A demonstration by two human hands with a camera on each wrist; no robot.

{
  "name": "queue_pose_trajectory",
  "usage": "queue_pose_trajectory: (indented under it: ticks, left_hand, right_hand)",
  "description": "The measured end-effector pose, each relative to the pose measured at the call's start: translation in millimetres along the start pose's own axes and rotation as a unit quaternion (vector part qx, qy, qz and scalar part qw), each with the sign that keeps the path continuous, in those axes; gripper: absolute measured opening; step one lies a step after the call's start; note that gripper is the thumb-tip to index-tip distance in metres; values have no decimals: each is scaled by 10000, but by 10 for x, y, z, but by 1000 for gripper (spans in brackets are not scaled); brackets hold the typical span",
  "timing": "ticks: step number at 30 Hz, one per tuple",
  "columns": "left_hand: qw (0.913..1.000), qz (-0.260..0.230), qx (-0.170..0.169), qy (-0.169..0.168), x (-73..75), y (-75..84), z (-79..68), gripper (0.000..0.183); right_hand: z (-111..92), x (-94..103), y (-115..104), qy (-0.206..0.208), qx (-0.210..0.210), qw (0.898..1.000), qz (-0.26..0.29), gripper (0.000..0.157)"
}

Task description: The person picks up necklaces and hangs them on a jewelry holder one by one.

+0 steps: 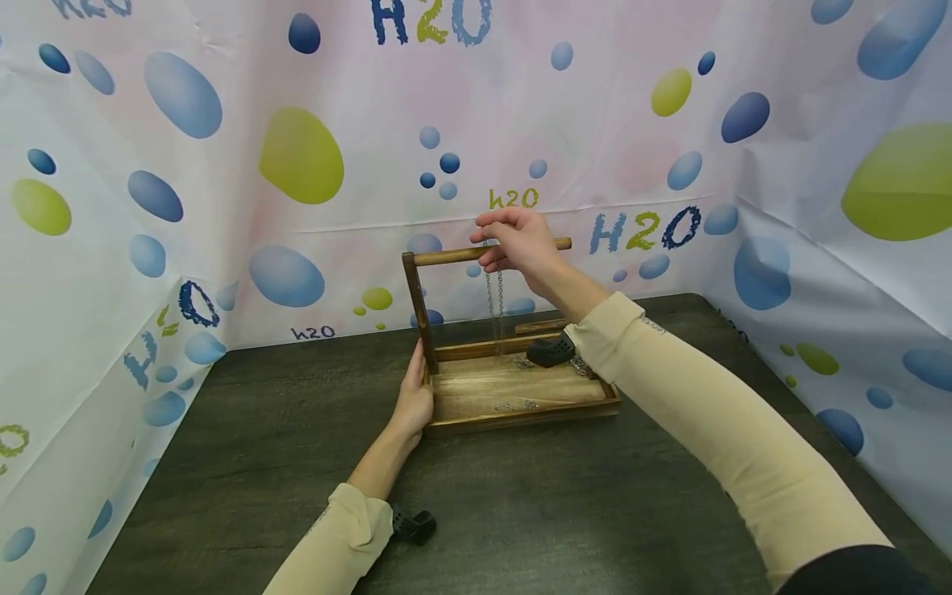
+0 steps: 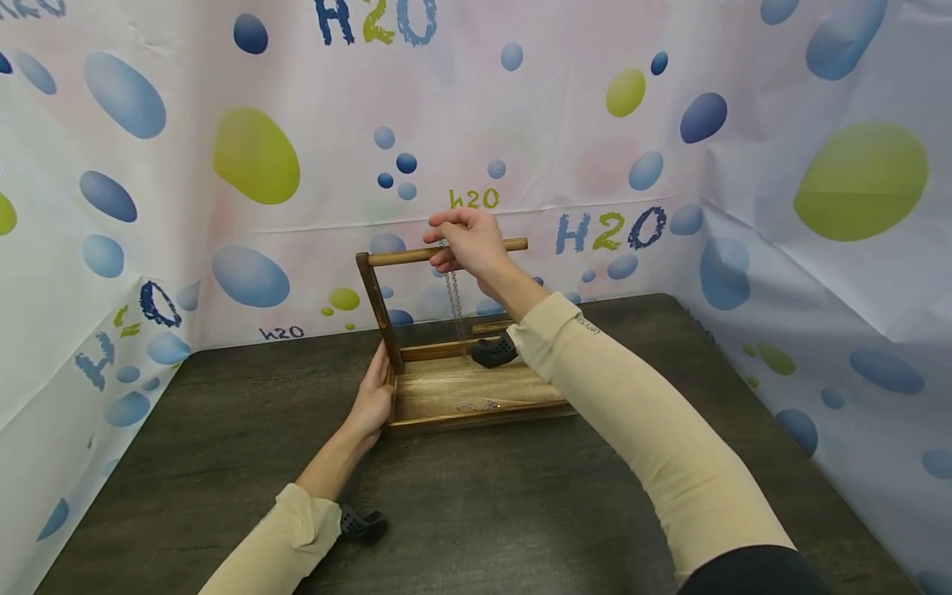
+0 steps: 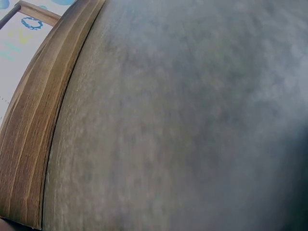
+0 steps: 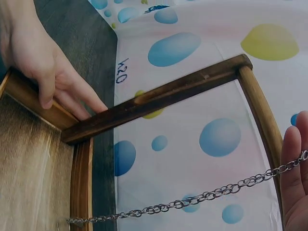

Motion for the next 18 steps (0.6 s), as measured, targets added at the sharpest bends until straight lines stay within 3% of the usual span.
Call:
queue_pose_trajectory:
  ticks: [18]
  left_hand:
    - [10000, -28, 44, -3, 26, 2, 19, 81]
  right_hand:
    - [15, -295, 56, -232, 91, 9997, -39, 18]
Point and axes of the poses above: each hand's wrist, its own z-axis towards the middle knuckle, its own x-axis out of the back of the hand, y = z × x, the point moved 1 cm from there along z, towards the middle knuckle, and after that the axes turned 8 degrees about x, right-handed, at the moved point
